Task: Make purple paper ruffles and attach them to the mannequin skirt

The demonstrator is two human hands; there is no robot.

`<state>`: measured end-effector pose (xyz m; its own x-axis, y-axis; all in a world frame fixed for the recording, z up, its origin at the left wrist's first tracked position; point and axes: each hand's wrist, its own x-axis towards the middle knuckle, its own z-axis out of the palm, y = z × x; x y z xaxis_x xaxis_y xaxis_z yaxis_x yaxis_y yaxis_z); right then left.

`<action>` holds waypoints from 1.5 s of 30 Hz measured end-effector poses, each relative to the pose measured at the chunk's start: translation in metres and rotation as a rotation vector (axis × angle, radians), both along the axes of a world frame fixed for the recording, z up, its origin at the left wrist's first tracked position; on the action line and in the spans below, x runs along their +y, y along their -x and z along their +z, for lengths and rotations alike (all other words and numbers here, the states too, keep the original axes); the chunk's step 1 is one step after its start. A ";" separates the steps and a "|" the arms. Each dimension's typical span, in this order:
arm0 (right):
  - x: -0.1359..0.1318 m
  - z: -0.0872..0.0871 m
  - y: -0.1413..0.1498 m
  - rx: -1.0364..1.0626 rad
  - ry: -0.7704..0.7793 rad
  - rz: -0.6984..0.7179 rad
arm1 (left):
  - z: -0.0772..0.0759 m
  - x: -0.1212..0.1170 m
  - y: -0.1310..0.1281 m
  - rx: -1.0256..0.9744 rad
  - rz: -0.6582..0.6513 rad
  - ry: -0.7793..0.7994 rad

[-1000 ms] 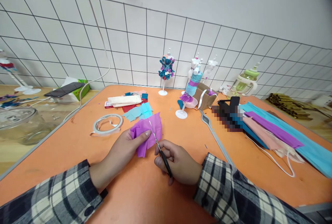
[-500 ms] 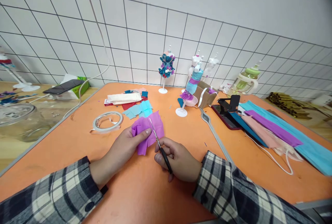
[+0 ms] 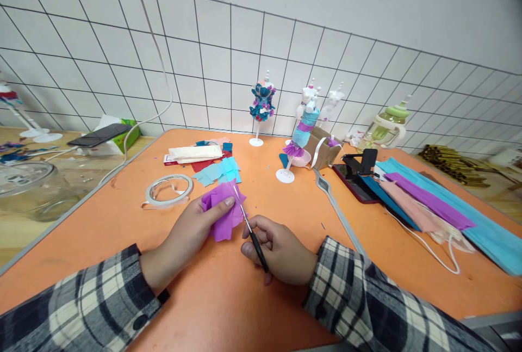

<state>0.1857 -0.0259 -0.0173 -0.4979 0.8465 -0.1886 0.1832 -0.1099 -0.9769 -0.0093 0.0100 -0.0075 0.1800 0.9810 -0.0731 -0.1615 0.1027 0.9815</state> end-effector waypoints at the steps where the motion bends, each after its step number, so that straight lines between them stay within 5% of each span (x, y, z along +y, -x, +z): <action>1: 0.000 0.000 0.000 -0.005 0.002 0.006 | 0.001 0.000 0.000 0.003 0.008 0.003; 45: 0.000 0.001 -0.001 0.019 0.010 -0.002 | 0.003 -0.001 -0.002 0.193 0.047 -0.006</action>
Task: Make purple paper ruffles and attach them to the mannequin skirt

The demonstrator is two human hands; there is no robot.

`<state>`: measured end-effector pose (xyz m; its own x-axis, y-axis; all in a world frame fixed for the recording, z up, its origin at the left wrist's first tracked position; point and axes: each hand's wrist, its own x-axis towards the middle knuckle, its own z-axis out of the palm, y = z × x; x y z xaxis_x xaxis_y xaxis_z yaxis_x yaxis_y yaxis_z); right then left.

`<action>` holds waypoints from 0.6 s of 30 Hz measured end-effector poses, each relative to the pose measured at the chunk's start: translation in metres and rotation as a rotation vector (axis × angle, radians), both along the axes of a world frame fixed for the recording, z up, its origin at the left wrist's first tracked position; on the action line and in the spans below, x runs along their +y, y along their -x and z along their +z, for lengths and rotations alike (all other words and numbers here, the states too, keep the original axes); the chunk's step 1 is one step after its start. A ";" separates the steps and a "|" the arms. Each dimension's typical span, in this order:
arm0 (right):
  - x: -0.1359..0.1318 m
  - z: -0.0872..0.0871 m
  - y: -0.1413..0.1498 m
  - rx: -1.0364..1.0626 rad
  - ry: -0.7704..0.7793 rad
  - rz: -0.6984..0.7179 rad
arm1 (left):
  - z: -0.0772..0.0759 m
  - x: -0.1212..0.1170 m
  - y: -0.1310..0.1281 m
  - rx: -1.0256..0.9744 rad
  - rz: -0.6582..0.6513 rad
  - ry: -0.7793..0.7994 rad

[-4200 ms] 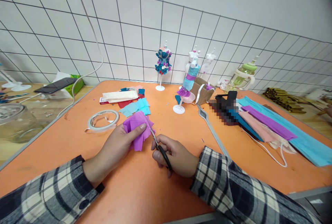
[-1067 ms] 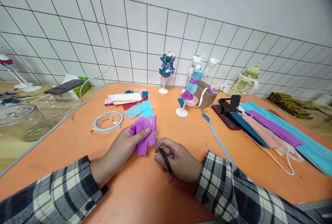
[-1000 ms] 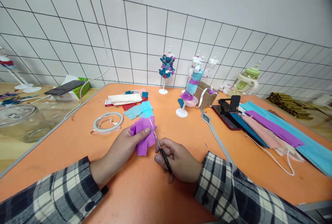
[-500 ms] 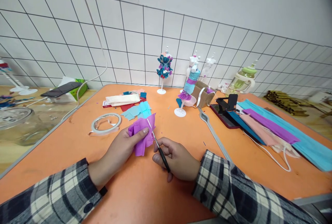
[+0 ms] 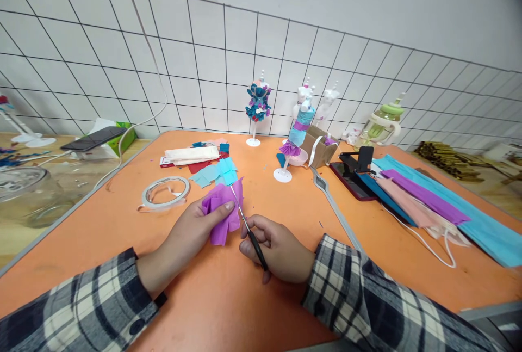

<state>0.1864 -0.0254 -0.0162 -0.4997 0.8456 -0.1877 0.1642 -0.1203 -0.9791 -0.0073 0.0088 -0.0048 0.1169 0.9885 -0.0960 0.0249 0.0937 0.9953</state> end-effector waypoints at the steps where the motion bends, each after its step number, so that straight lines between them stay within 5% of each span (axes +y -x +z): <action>1: 0.000 0.000 0.000 0.003 0.005 -0.003 | 0.000 0.000 0.000 -0.014 0.001 -0.005; 7: 0.002 0.000 0.001 -0.037 -0.012 -0.020 | -0.006 0.004 0.003 -0.105 -0.034 -0.009; 18: 0.000 -0.001 -0.002 -0.073 -0.064 0.017 | -0.001 0.000 0.001 0.049 -0.016 0.028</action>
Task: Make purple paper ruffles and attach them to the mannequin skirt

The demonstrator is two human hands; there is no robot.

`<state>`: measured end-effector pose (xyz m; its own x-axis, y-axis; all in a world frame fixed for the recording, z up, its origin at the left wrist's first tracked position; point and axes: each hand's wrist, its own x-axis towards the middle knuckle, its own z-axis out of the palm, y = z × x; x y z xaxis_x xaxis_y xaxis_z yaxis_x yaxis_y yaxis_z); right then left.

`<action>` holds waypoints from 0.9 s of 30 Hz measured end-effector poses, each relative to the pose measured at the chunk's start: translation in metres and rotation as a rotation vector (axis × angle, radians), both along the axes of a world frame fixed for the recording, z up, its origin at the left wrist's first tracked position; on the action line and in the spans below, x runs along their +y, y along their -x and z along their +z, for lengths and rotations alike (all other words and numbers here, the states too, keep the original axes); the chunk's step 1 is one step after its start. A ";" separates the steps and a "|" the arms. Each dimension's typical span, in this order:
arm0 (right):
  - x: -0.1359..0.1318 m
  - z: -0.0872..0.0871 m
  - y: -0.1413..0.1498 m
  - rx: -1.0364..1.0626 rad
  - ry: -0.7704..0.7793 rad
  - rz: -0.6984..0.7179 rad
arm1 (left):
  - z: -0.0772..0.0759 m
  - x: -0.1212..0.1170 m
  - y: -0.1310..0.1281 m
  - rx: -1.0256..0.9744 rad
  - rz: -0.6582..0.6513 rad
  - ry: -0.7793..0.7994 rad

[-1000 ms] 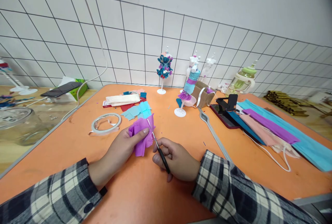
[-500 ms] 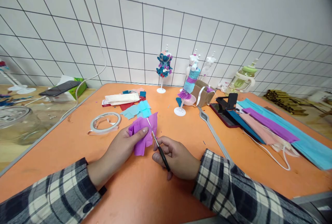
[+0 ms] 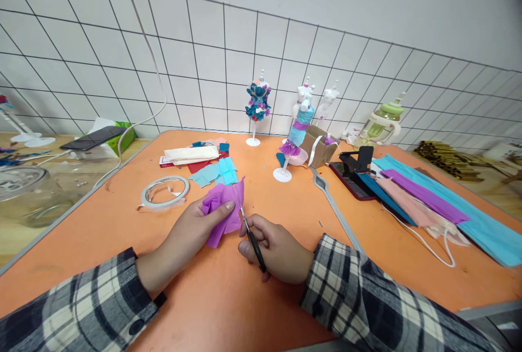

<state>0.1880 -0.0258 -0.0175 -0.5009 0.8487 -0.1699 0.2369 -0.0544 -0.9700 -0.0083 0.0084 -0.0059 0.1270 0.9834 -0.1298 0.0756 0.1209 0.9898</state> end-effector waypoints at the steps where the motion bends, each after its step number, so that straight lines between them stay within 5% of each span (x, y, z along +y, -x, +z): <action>1: 0.000 0.000 0.000 0.007 -0.001 0.004 | -0.001 0.000 0.001 0.015 -0.001 -0.004; 27: 0.000 -0.001 0.002 0.034 -0.004 -0.017 | -0.001 0.001 0.000 -0.015 0.029 -0.129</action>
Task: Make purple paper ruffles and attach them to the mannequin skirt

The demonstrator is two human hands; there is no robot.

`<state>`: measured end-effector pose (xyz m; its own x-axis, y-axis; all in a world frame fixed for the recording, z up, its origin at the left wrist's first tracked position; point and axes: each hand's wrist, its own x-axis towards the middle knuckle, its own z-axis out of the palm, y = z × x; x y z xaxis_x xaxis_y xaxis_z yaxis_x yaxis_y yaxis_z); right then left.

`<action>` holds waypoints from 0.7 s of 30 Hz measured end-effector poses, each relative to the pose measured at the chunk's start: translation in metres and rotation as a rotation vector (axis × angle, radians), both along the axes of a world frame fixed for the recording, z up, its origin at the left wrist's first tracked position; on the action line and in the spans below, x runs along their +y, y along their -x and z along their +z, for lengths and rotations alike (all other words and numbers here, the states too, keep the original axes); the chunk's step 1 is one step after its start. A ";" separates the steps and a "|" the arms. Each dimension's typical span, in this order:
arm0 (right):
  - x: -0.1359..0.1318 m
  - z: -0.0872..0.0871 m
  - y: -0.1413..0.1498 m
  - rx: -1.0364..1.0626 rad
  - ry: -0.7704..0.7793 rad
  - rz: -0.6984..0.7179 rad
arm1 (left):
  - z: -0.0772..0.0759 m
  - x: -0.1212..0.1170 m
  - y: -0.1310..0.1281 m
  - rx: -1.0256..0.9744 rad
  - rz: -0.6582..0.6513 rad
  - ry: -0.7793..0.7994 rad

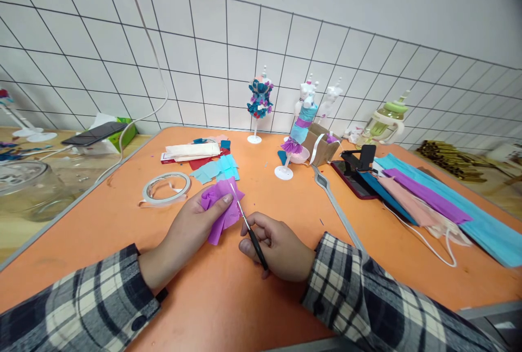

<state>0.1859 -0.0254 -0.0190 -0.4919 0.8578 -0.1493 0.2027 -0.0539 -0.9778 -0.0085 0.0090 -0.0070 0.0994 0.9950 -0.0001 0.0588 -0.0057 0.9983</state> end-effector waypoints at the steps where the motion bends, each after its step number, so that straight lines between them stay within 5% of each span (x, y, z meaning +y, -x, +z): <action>1: 0.000 0.001 0.000 -0.002 -0.004 0.006 | 0.000 0.000 0.000 -0.004 0.000 0.006; 21: -0.002 0.001 0.000 0.020 0.015 0.000 | -0.001 -0.001 -0.003 0.033 -0.011 0.058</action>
